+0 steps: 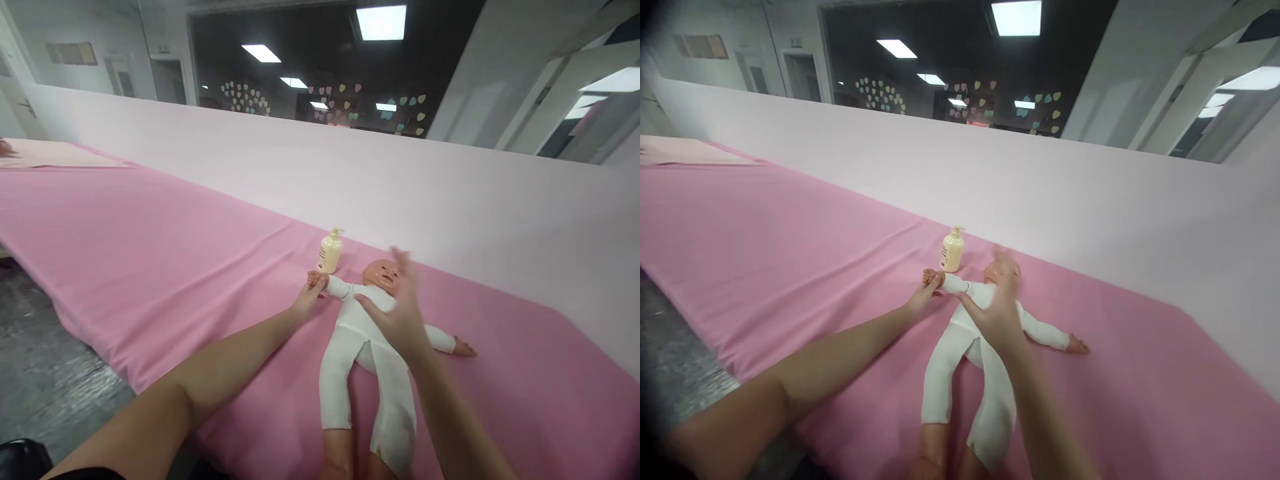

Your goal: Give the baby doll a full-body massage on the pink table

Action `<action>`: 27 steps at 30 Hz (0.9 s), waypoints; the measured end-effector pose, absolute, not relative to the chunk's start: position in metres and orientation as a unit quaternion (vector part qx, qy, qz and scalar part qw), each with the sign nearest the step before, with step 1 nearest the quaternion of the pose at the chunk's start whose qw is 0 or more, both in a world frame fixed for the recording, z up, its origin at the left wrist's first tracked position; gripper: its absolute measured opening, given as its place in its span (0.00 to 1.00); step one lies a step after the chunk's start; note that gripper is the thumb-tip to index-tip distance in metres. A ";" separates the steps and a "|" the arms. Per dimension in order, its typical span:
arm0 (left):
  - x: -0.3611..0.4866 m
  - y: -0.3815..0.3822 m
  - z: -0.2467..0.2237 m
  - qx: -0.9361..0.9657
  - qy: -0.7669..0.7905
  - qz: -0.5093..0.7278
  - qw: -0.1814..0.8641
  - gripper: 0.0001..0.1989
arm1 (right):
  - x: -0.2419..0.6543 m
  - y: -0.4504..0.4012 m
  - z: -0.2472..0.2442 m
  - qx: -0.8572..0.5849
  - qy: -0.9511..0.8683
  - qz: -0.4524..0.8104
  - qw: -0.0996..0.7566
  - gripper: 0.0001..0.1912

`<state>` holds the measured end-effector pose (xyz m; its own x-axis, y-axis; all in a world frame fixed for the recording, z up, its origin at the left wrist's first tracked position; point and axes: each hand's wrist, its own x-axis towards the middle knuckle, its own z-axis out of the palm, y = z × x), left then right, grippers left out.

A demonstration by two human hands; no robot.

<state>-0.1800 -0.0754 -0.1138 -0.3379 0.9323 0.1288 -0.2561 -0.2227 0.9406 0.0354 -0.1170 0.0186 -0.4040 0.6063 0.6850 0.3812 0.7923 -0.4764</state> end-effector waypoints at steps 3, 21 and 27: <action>-0.176 -0.078 -0.116 0.446 0.392 0.678 0.433 0.30 | -0.003 -0.093 0.001 -0.278 -0.896 0.185 0.293 0.44; -0.175 -0.077 -0.125 0.551 0.351 0.645 0.396 0.30 | -0.022 -0.040 -0.065 -0.214 -0.859 0.389 0.254 0.29; -0.177 -0.075 -0.129 0.556 0.364 0.637 0.390 0.25 | -0.023 -0.038 -0.068 -0.195 -0.873 0.362 0.263 0.29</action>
